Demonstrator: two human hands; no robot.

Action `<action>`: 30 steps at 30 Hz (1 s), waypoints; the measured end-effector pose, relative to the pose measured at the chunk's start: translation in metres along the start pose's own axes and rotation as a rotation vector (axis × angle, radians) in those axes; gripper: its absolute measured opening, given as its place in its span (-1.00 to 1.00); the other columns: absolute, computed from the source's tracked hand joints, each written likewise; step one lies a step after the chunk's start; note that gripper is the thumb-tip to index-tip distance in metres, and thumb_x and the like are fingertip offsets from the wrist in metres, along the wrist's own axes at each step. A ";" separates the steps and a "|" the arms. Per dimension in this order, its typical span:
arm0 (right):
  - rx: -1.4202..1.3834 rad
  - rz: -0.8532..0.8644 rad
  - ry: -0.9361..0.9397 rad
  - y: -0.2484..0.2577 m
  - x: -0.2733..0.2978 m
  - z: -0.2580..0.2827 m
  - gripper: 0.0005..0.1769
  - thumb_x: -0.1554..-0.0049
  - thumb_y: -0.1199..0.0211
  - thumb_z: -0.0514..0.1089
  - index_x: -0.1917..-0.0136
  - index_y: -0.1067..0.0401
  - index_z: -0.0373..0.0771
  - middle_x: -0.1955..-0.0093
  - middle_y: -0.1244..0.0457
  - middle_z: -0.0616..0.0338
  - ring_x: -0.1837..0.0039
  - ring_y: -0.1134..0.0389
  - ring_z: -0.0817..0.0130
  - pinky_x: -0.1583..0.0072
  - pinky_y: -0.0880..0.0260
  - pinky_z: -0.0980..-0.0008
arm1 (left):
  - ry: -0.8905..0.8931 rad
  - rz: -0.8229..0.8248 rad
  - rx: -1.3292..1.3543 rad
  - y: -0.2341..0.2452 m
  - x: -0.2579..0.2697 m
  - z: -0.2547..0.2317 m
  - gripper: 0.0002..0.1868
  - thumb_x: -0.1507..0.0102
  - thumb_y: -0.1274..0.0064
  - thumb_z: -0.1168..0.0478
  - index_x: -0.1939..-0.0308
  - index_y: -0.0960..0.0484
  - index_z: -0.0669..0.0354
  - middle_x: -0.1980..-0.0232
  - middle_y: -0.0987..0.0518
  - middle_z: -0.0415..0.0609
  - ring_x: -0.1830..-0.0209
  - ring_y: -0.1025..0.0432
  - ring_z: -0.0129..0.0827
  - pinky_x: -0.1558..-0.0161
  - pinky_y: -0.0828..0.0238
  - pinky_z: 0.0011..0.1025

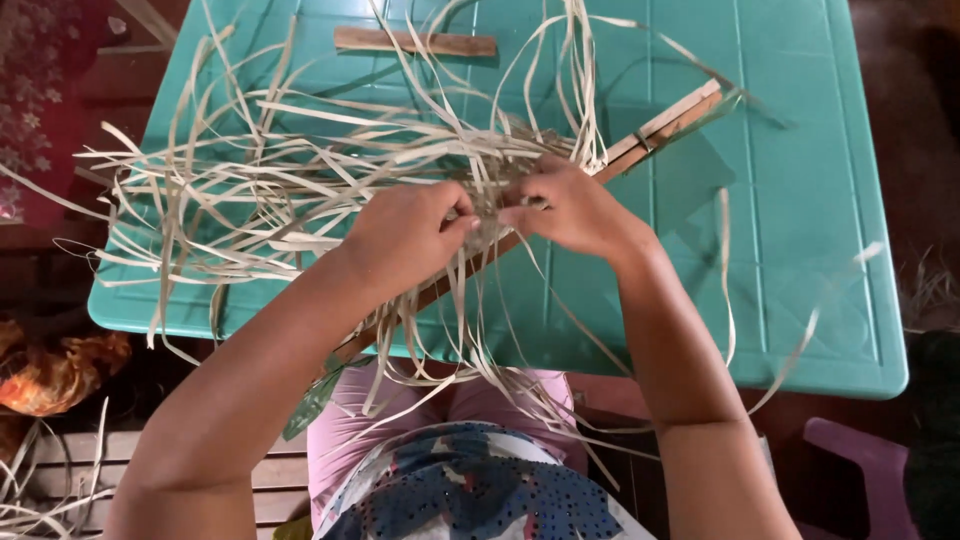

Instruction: Weaving dried plant fibers around a wooden guide on a table to create a mat.

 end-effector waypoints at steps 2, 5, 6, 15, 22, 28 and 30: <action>0.070 -0.023 0.091 -0.003 -0.002 -0.003 -0.66 -0.06 -0.28 0.15 0.15 -0.48 -0.15 0.13 -0.16 0.00 0.01 -0.19 -0.09 0.01 -0.25 0.12 | 0.014 0.013 -0.003 0.002 -0.002 0.001 -0.81 -0.28 0.11 0.03 0.19 -0.54 -0.04 0.49 -0.54 -0.12 0.31 -0.49 -0.08 0.26 -0.41 -0.16; 0.011 -0.073 0.121 -0.005 -0.005 -0.009 -0.68 -0.03 -0.33 0.18 0.22 -0.47 -0.10 0.00 -0.12 0.18 -0.14 -0.06 0.06 -0.13 -0.20 0.25 | 0.045 0.058 -0.008 -0.001 -0.007 0.006 -0.80 -0.29 0.14 0.01 0.15 -0.53 -0.06 0.54 -0.53 -0.18 0.36 -0.48 -0.15 0.26 -0.40 -0.21; 0.011 -0.085 0.102 -0.007 -0.006 -0.016 -0.67 -0.04 -0.32 0.18 0.22 -0.46 -0.12 0.00 -0.12 0.19 -0.15 -0.04 0.08 -0.14 -0.18 0.26 | 0.053 0.061 -0.026 -0.002 -0.008 0.008 -0.79 -0.29 0.13 0.01 0.13 -0.53 -0.07 0.54 -0.53 -0.18 0.35 -0.48 -0.16 0.26 -0.41 -0.22; -0.009 -0.238 0.139 -0.005 0.000 -0.022 -0.72 -0.06 -0.35 0.06 0.11 -0.43 -0.15 0.08 -0.20 0.15 -0.10 -0.10 0.10 -0.14 -0.17 0.20 | 0.061 0.133 -0.022 0.008 -0.016 0.003 -0.75 -0.24 0.08 -0.01 0.20 -0.63 -0.03 0.56 -0.57 -0.02 0.32 -0.49 -0.01 0.21 -0.41 -0.17; -0.036 -0.250 0.211 0.008 0.011 0.004 -0.86 0.01 -0.38 -0.19 0.17 -0.45 -0.13 0.21 -0.19 0.19 0.00 -0.18 0.09 -0.07 -0.25 0.19 | 0.067 0.184 0.060 0.002 -0.024 0.007 -0.80 -0.18 0.02 0.06 0.24 -0.67 -0.07 0.62 -0.55 0.01 0.34 -0.49 0.02 0.21 -0.41 -0.17; -0.127 -0.351 0.259 0.013 0.013 0.025 -0.92 -0.13 -0.28 -0.11 0.10 -0.50 -0.12 0.27 -0.27 0.14 0.09 -0.29 0.07 -0.05 -0.29 0.17 | 0.045 0.152 0.032 -0.006 -0.030 0.014 -0.79 -0.21 0.01 0.04 0.18 -0.67 -0.07 0.66 -0.52 -0.07 0.40 -0.47 -0.05 0.25 -0.41 -0.24; -0.116 -0.333 0.218 0.001 0.005 0.019 -0.86 -0.14 -0.26 -0.05 0.09 -0.50 -0.13 0.26 -0.28 0.13 0.10 -0.30 0.08 -0.02 -0.30 0.16 | 0.046 0.149 0.029 -0.008 -0.031 0.016 -0.79 -0.22 0.02 0.03 0.17 -0.67 -0.10 0.65 -0.52 -0.06 0.38 -0.47 -0.05 0.25 -0.41 -0.22</action>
Point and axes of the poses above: each hand's wrist, its own x-axis away from the middle knuckle, its own y-axis out of the back of the hand, z = x × y, the point moved 8 cm from there along -x, towards the middle knuckle
